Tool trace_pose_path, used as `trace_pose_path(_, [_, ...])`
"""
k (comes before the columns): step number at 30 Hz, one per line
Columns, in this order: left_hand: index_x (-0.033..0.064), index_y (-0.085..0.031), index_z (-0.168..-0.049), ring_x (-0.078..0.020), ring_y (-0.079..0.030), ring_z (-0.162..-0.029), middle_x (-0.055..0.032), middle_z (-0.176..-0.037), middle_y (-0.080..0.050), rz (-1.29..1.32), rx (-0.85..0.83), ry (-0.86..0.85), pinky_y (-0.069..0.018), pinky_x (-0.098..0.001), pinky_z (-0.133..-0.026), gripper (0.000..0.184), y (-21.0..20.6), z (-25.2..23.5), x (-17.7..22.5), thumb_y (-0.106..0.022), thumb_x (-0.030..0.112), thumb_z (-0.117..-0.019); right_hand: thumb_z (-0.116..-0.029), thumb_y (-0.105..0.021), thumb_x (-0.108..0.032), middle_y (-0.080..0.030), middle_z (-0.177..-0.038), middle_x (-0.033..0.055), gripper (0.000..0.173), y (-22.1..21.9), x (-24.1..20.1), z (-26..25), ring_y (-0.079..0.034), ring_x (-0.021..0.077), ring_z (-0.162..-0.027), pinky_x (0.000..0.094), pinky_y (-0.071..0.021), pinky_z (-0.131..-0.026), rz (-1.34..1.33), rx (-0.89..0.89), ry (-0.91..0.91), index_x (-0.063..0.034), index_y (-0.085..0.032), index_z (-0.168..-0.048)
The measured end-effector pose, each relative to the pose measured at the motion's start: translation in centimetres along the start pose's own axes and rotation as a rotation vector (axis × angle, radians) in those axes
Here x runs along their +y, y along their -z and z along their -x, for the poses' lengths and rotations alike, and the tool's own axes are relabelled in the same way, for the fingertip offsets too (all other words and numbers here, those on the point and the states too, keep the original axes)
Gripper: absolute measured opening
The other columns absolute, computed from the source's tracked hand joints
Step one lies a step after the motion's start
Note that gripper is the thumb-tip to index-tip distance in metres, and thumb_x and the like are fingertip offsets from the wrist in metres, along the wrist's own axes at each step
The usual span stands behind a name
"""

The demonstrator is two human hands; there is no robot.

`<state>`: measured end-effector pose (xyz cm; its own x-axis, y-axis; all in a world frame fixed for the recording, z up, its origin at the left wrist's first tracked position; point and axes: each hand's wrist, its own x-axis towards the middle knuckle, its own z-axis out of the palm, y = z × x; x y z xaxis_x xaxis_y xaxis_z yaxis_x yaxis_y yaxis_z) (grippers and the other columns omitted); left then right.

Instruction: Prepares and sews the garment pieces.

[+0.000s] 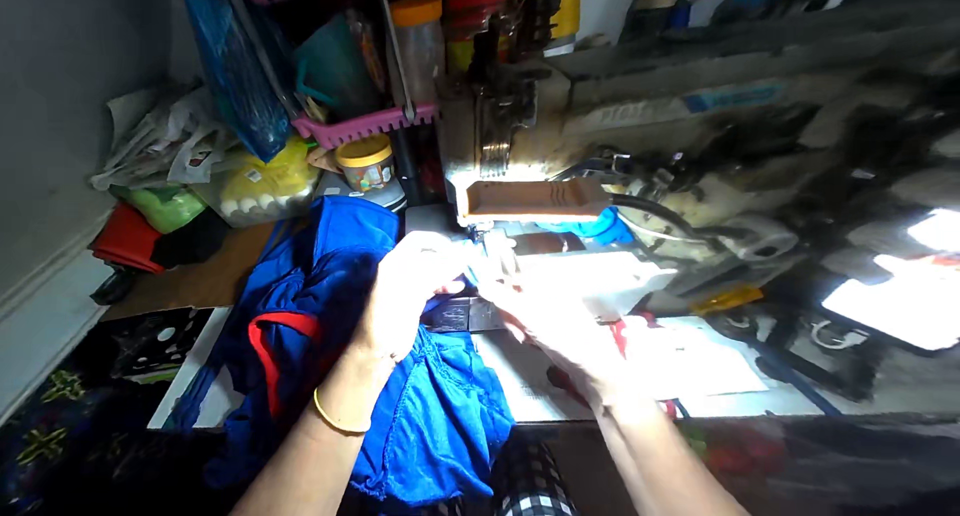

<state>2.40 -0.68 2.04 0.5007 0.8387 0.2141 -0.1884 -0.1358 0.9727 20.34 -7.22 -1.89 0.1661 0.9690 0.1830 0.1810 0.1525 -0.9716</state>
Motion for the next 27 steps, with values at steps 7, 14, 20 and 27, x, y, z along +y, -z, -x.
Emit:
trace_pose_path(7, [0.0036,-0.072,-0.115,-0.0236,-0.067,-0.094,-0.0122,-0.104,-0.069,-1.099,-0.597,-0.247,-0.0542,-0.0442,-0.081,0.023,1.5,-3.9,3.9,-0.063,0.011,-0.0949,-0.1005,-0.063,-0.03,-0.054,-0.057,-0.0046,0.016,0.0,-1.0,0.7,-0.049,0.0014,-0.043,0.0162,-0.0434,-0.041,-0.076,-0.115,0.023,-0.015,-0.066,-0.102])
trace_pose_path(14, [0.0166,-0.068,-0.127,-0.0283,-0.068,-0.095,-0.01,-0.102,-0.072,-1.442,-0.701,-0.115,-0.0519,-0.0529,-0.081,0.029,1.4,-6.3,7.0,-0.058,0.023,-0.1004,-0.1003,-0.064,-0.029,-0.055,-0.056,-0.0031,0.02,-0.4,-1.3,0.2,-0.049,0.0029,-0.044,0.0177,-0.0426,-0.042,0.064,-0.078,-0.056,-0.0101,-0.066,-0.096])
trace_pose_path(20, [0.0123,-0.073,-0.102,-0.0301,-0.067,-0.083,-0.0096,-0.086,-0.069,-1.519,-0.742,-0.174,-0.0497,-0.0538,-0.068,0.017,2.1,-6.3,6.6,-0.059,0.02,-0.0964,-0.1002,-0.065,-0.023,-0.058,-0.064,-0.0011,0.028,-0.3,0.0,0.3,-0.049,0.0028,-0.046,0.0188,-0.0444,-0.045,0.144,0.003,-0.015,-0.0067,-0.066,-0.123])
trace_pose_path(27, [0.0136,-0.076,-0.104,-0.0243,-0.068,-0.086,-0.0063,-0.09,-0.071,-1.454,-0.691,-0.211,-0.0516,-0.0498,-0.074,0.018,2.3,-6.4,6.6,-0.06,0.019,-0.0965,-0.1019,-0.063,-0.022,-0.057,-0.056,-0.0004,0.019,-1.6,0.3,-0.2,-0.052,0.0039,-0.043,0.0199,-0.0465,-0.043,0.134,0.09,-0.014,-0.0032,-0.065,-0.102])
